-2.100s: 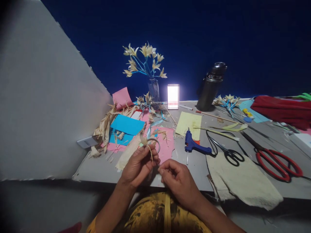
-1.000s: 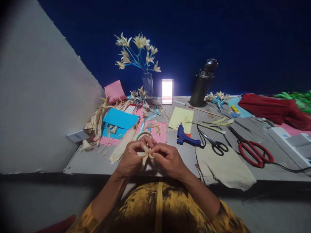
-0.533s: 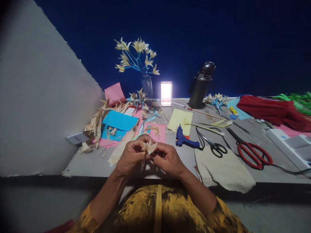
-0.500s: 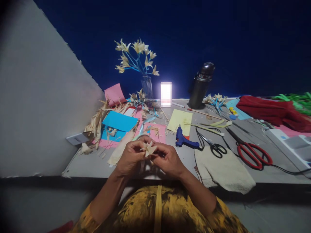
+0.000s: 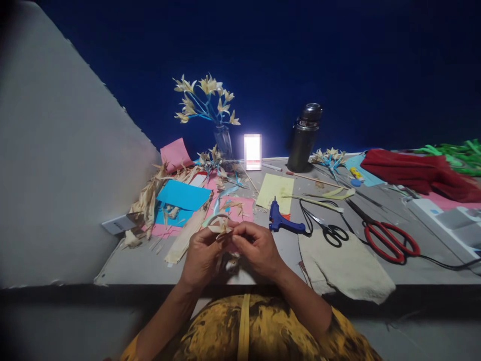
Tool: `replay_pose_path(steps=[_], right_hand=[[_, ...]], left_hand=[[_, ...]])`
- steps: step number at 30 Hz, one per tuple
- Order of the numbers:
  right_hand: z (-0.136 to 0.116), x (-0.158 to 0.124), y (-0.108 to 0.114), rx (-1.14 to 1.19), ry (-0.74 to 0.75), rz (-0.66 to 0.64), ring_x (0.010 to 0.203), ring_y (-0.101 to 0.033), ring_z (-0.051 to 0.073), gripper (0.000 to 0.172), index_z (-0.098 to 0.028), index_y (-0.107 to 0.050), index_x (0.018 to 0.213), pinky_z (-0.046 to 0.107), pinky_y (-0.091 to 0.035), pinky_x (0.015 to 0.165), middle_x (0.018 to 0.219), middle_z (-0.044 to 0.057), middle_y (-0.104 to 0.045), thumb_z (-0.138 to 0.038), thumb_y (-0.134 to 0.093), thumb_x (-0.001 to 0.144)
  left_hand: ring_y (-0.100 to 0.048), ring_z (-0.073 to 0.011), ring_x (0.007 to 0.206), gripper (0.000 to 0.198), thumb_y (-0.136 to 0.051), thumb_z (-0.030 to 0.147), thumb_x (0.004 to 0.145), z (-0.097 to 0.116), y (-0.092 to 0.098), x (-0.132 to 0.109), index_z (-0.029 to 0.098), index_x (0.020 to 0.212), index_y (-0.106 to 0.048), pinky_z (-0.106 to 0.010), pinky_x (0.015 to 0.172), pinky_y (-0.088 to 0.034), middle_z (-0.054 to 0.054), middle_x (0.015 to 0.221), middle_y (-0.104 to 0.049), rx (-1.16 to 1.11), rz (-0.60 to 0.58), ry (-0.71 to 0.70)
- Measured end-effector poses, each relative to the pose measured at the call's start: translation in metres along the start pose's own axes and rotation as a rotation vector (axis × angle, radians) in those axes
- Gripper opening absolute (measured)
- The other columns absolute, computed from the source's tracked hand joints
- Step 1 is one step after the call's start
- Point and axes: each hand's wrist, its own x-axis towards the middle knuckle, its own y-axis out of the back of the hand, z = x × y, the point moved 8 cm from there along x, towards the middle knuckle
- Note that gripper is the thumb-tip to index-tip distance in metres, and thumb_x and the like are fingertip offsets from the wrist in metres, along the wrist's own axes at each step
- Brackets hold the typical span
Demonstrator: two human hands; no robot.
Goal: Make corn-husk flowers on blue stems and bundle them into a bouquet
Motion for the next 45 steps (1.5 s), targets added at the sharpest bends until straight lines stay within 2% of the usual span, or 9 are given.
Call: replay_pose_path(steps=[8, 17, 23, 27, 31, 34, 37, 42, 45], right_hand=[[0.012, -0.003, -0.014, 0.108, -0.149, -0.103, 0.074, -0.062, 0.016, 0.019, -0.017, -0.074, 0.088, 0.026, -0.047, 0.072, 0.081, 0.003, -0.072, -0.031, -0.061, 0.084], [0.015, -0.022, -0.009, -0.088, -0.223, -0.085, 0.062, -0.061, 0.014, 0.016, -0.016, -0.075, 0.078, 0.023, -0.044, 0.061, 0.067, 0.002, -0.072, -0.024, -0.062, 0.083], [0.012, -0.059, 0.003, -0.338, -0.157, -0.203, 0.068, -0.065, 0.015, 0.016, -0.019, -0.072, 0.076, 0.024, -0.044, 0.067, 0.069, 0.0, -0.071, -0.018, -0.06, 0.086], [0.018, -0.083, 0.035, -0.451, -0.164, -0.15, 0.061, -0.062, 0.016, 0.028, -0.022, -0.07, 0.083, 0.027, -0.044, 0.066, 0.061, -0.001, -0.064, -0.034, -0.049, 0.098], [0.026, -0.09, 0.068, -0.513, -0.23, -0.18, 0.051, -0.059, 0.016, 0.034, -0.025, -0.072, 0.1, 0.027, -0.043, 0.055, 0.059, -0.001, -0.063, -0.044, -0.044, 0.1], [0.008, -0.065, 0.086, -0.732, -0.12, -0.149, 0.072, -0.067, 0.022, 0.041, -0.028, -0.068, 0.121, 0.031, -0.046, 0.066, 0.084, 0.004, -0.074, -0.046, -0.069, 0.084], [-0.018, -0.011, 0.078, -0.801, 0.024, -0.148, 0.066, -0.066, 0.02, 0.025, -0.025, -0.075, 0.088, 0.03, -0.041, 0.064, 0.076, 0.005, -0.073, -0.043, -0.057, 0.092], [-0.004, 0.099, -0.002, -0.736, -0.078, -0.342, 0.058, -0.057, 0.017, 0.038, -0.021, -0.07, 0.066, 0.028, -0.034, 0.061, 0.058, 0.003, -0.066, -0.046, -0.056, 0.093], [0.027, 0.143, -0.04, -0.735, -0.209, -0.252, 0.06, -0.056, 0.018, 0.04, -0.02, -0.058, 0.05, 0.029, -0.034, 0.061, 0.05, 0.003, -0.058, -0.046, -0.078, 0.073]], left_hand=[[-0.064, -0.0126, 0.067, 0.031, -0.093, 0.027, 0.052, -0.017, 0.007, -0.001, 0.015, 0.075, -0.077, -0.022, 0.062, -0.053, -0.003, 0.076, -0.07, -0.266, 0.176, 0.226], [-0.061, -0.0144, 0.075, 0.025, -0.089, 0.029, 0.063, -0.012, 0.01, -0.007, 0.014, 0.072, -0.072, -0.025, 0.07, -0.055, -0.003, 0.079, -0.066, -0.233, 0.109, 0.288], [-0.059, -0.0147, 0.079, 0.024, -0.088, 0.027, 0.064, 0.012, 0.054, -0.013, 0.014, 0.071, -0.069, -0.026, 0.073, -0.057, -0.003, 0.079, -0.061, -0.262, 0.217, 0.236], [-0.059, -0.0143, 0.078, 0.03, -0.091, 0.026, 0.059, 0.042, 0.089, -0.015, 0.013, 0.071, -0.067, -0.028, 0.073, -0.059, -0.002, 0.078, -0.06, -0.283, 0.366, 0.131], [-0.058, -0.0121, 0.075, 0.027, -0.089, 0.023, 0.062, 0.063, 0.1, -0.015, 0.013, 0.074, -0.066, -0.025, 0.071, -0.059, -0.001, 0.077, -0.06, -0.269, 0.409, 0.035], [-0.057, -0.0104, 0.069, 0.024, -0.086, 0.023, 0.067, 0.061, 0.098, -0.012, 0.013, 0.075, -0.066, -0.024, 0.067, -0.057, 0.0, 0.075, -0.059, -0.296, 0.376, 0.035], [-0.056, -0.0103, 0.067, 0.024, -0.086, 0.022, 0.066, 0.051, 0.098, -0.009, 0.013, 0.073, -0.065, -0.024, 0.065, -0.055, 0.0, 0.072, -0.058, -0.314, 0.339, 0.074], [-0.056, -0.0105, 0.066, 0.025, -0.089, 0.021, 0.062, 0.043, 0.108, -0.004, 0.013, 0.073, -0.068, -0.026, 0.066, -0.055, 0.0, 0.072, -0.06, -0.333, 0.286, 0.106], [-0.055, -0.0103, 0.068, 0.022, -0.086, 0.023, 0.067, 0.045, 0.114, -0.003, 0.013, 0.072, -0.068, -0.025, 0.068, -0.053, -0.001, 0.072, -0.058, -0.342, 0.248, 0.103]])
